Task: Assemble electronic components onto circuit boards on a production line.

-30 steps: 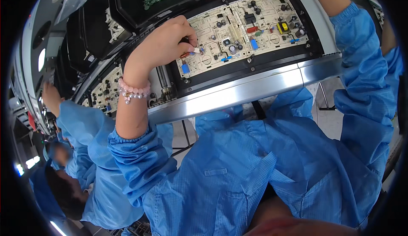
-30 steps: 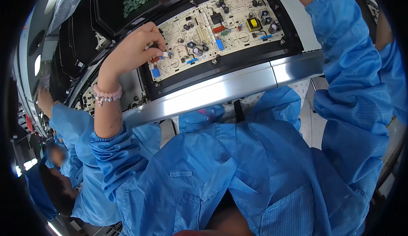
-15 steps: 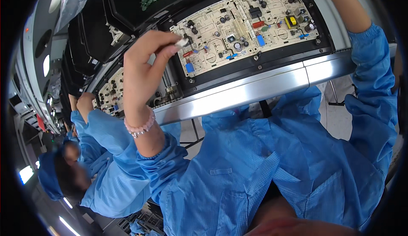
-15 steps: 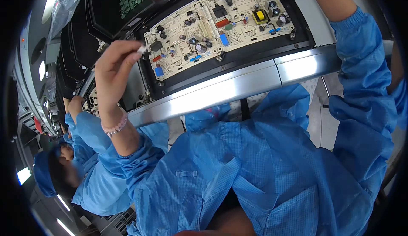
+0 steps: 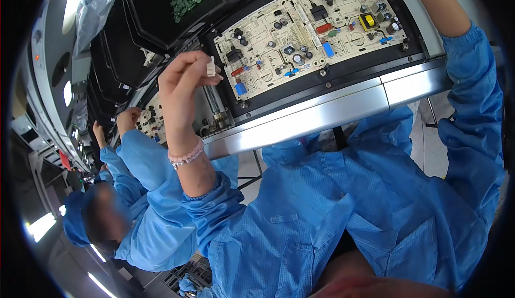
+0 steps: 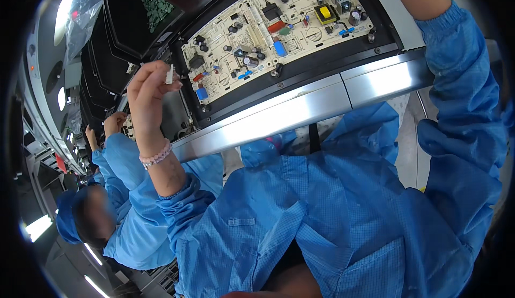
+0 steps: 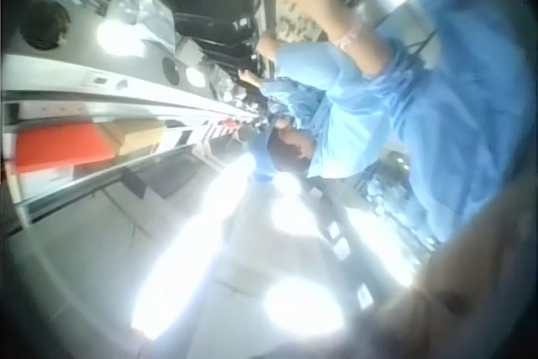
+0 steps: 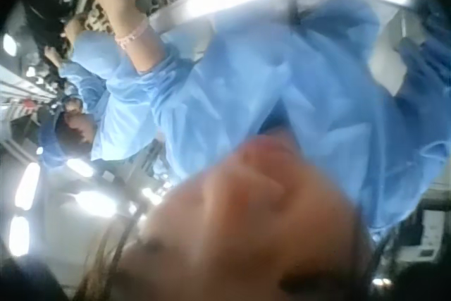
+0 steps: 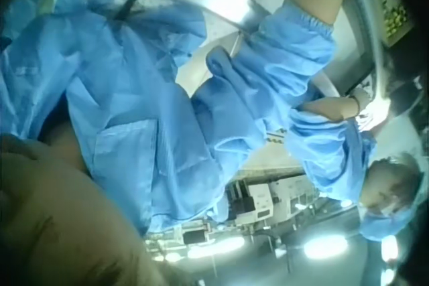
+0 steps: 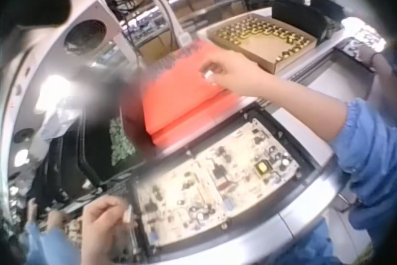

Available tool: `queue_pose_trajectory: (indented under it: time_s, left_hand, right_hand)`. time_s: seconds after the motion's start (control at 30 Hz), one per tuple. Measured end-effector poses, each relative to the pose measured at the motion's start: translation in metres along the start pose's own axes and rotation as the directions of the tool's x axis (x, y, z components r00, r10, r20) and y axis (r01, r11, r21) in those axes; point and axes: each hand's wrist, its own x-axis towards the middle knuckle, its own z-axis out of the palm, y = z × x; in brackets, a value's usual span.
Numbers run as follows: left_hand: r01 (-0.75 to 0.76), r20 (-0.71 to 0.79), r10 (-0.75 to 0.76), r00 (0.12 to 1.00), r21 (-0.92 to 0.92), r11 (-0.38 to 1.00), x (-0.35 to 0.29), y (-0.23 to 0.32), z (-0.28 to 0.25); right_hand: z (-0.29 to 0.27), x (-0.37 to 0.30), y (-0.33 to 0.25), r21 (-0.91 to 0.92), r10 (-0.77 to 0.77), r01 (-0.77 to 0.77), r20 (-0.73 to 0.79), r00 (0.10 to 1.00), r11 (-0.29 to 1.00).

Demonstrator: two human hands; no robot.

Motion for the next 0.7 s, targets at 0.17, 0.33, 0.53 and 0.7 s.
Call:
queue_pose_trajectory:
  time_s: [0.17, 0.33, 0.53, 0.7]
  left_hand:
    - [0.12, -0.117, -0.08, 0.99, 0.389, 0.913, 0.026, 0.016, 0.001]
    - [0.316, -0.137, -0.309, 0.941, 0.681, 0.661, 0.053, 0.028, -0.001]
    - [0.355, -0.117, -0.412, 0.904, 0.742, 0.569, 0.07, 0.013, -0.009]
    - [0.515, -0.15, -0.578, 0.802, 0.664, 0.542, 0.079, 0.013, -0.024]
  right_hand:
    - [0.0, 0.001, -0.002, 0.018, 0.068, -0.067, -0.009, 0.998, 0.998]
    - [0.003, 0.001, 0.001, 0.009, -0.014, 0.014, -0.027, 1.0, 1.0]
    - [0.012, 0.002, 0.002, -0.01, -0.055, 0.055, -0.032, 0.998, 0.998]
    - [0.019, 0.004, 0.005, 0.045, -0.047, 0.048, -0.003, 0.999, 0.998]
